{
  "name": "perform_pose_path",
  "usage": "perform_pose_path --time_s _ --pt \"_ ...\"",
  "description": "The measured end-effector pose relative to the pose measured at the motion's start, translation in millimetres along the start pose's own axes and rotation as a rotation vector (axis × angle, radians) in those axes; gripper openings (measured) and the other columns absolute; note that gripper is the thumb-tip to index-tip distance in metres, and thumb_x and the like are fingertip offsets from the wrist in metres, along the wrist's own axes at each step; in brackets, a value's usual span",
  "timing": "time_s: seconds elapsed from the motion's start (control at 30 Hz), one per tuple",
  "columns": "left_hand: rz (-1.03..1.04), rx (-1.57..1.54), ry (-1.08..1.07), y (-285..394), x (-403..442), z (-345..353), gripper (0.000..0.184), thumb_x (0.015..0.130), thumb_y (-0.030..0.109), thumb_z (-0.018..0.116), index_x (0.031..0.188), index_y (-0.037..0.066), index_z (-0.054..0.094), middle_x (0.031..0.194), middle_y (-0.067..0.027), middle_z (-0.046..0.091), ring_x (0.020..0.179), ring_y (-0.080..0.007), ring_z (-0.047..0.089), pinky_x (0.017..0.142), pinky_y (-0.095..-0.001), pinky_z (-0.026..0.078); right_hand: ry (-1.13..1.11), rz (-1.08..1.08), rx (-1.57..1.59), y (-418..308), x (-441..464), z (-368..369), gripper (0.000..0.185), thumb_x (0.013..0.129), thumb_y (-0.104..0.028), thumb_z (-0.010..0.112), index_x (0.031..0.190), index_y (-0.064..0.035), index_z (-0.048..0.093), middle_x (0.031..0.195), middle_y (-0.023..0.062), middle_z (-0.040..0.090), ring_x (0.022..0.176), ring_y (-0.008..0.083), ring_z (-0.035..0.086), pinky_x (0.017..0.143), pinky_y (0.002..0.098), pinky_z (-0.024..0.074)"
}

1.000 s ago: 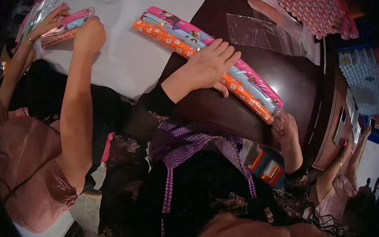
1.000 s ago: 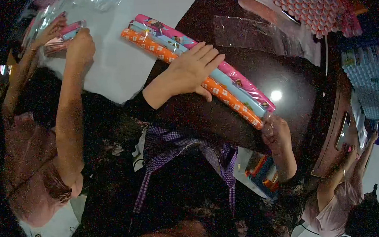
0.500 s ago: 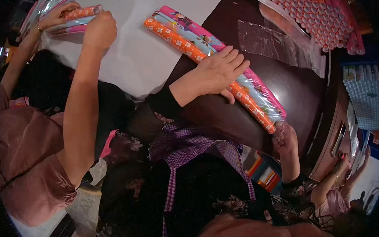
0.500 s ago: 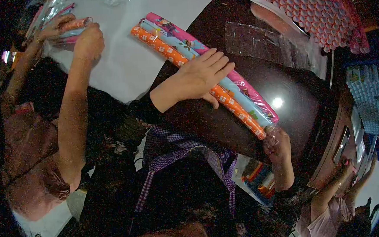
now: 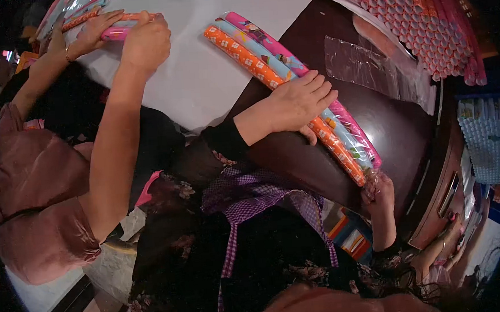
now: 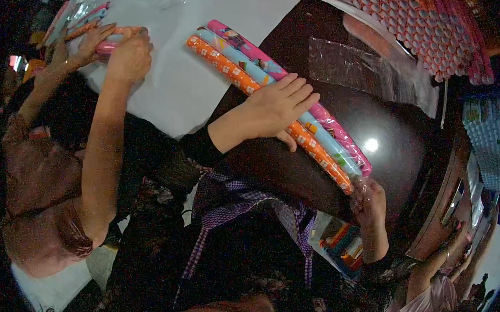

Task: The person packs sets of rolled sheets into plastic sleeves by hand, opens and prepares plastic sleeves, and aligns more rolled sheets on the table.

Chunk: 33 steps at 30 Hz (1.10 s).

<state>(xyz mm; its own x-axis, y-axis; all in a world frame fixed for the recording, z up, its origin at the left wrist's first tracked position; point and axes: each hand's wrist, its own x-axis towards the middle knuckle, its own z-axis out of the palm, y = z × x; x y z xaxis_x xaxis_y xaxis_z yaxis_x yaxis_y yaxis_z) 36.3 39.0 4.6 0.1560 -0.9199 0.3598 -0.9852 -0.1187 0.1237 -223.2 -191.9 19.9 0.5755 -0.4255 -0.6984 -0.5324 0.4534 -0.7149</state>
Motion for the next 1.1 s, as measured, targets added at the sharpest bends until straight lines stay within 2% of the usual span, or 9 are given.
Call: perform_pose_path --time_s 0.2,0.33,0.43,0.5,0.63,0.8,0.93,1.03,1.1 --pt "0.003 0.018 0.023 0 0 -3 0.106 0.047 0.063 0.075 0.122 -0.008 0.052 0.118 -0.0157 0.053 0.115 -0.0324 0.049 0.108 -0.0435 0.034 0.056 0.241 0.212 -12 6 0 0.013 0.094 -0.016 0.056 0.093 -0.0038 0.059 0.055 -0.0042 0.043 0.04 0.0062 0.038 0.035 0.0231 0.0307" --pt "0.003 0.027 0.049 0 -1 -1 0.106 0.047 0.063 0.075 0.122 -0.008 0.052 0.117 -0.0153 0.053 0.114 -0.0321 0.049 0.107 -0.0434 0.035 0.0 0.193 0.316 -5 7 -8 0.015 0.094 -0.018 0.057 0.096 -0.0033 0.06 0.055 -0.0047 0.042 0.04 0.0058 0.037 0.035 0.0228 0.0305" --pt "0.007 -0.002 0.047 0 0 -1 0.107 0.047 0.065 0.074 0.122 -0.008 0.052 0.118 -0.0156 0.054 0.114 -0.0322 0.049 0.107 -0.0436 0.035 0.007 0.171 0.169 -5 -2 -1 0.013 0.094 -0.016 0.059 0.096 -0.0034 0.061 0.058 -0.0034 0.048 0.041 0.0061 0.039 0.036 0.0232 0.0302" --pt "0.004 0.018 0.027 0 -1 -1 0.107 0.048 0.066 0.073 0.123 -0.008 0.052 0.118 -0.0161 0.054 0.115 -0.0327 0.049 0.107 -0.0442 0.035 0.033 -0.062 -0.058 1 -8 0 0.012 0.093 -0.014 0.061 0.095 -0.0023 0.063 0.063 -0.0014 0.056 0.042 0.0062 0.043 0.036 0.0233 0.0326" --pt "0.009 0.023 0.046 0 0 -2 0.107 0.049 0.067 0.072 0.123 -0.009 0.052 0.119 -0.016 0.053 0.115 -0.0326 0.049 0.108 -0.0446 0.034 0.022 -0.182 -0.064 10 1 -9 0.009 0.092 -0.01 0.061 0.093 -0.0019 0.066 0.067 0.0011 0.061 0.043 0.0064 0.047 0.036 0.0229 0.0353" --pt "-0.016 0.037 -0.01 7 2 -6 0.107 0.051 0.067 0.072 0.126 -0.007 0.052 0.121 -0.0167 0.052 0.118 -0.0338 0.047 0.109 -0.0464 0.032 0.079 0.044 0.078 -6 6 0 0.008 0.091 -0.008 0.061 0.092 -0.0017 0.065 0.068 0.0032 0.063 0.043 0.0067 0.049 0.034 0.0207 0.0355" --pt "-0.03 0.035 -0.035 9 3 -7 0.107 0.052 0.067 0.072 0.127 -0.006 0.052 0.121 -0.0169 0.052 0.12 -0.0347 0.045 0.109 -0.0465 0.031 0.002 0.057 0.192 -5 5 2 0.007 0.09 -0.009 0.061 0.091 -0.0029 0.064 0.066 0.002 0.061 0.042 0.0058 0.048 0.034 0.0201 0.0348" --pt "-0.037 0.033 -0.024 10 2 -4 0.107 0.052 0.067 0.072 0.127 -0.006 0.052 0.122 -0.0168 0.052 0.12 -0.0347 0.045 0.11 -0.046 0.03 0.09 0.092 0.13 -6 -1 4 0.009 0.092 -0.011 0.062 0.09 -0.0032 0.063 0.063 0.0005 0.059 0.041 0.0059 0.046 0.034 0.0198 0.0345" --pt "-0.03 0.042 -0.021 9 2 -3 0.107 0.053 0.067 0.072 0.127 -0.006 0.052 0.123 -0.0171 0.052 0.121 -0.0351 0.045 0.111 -0.0464 0.03 0.113 0.002 0.035 -5 -6 7 0.013 0.093 -0.014 0.061 0.088 -0.0029 0.062 0.06 -0.0006 0.056 0.04 0.0065 0.044 0.033 0.0213 0.0326"
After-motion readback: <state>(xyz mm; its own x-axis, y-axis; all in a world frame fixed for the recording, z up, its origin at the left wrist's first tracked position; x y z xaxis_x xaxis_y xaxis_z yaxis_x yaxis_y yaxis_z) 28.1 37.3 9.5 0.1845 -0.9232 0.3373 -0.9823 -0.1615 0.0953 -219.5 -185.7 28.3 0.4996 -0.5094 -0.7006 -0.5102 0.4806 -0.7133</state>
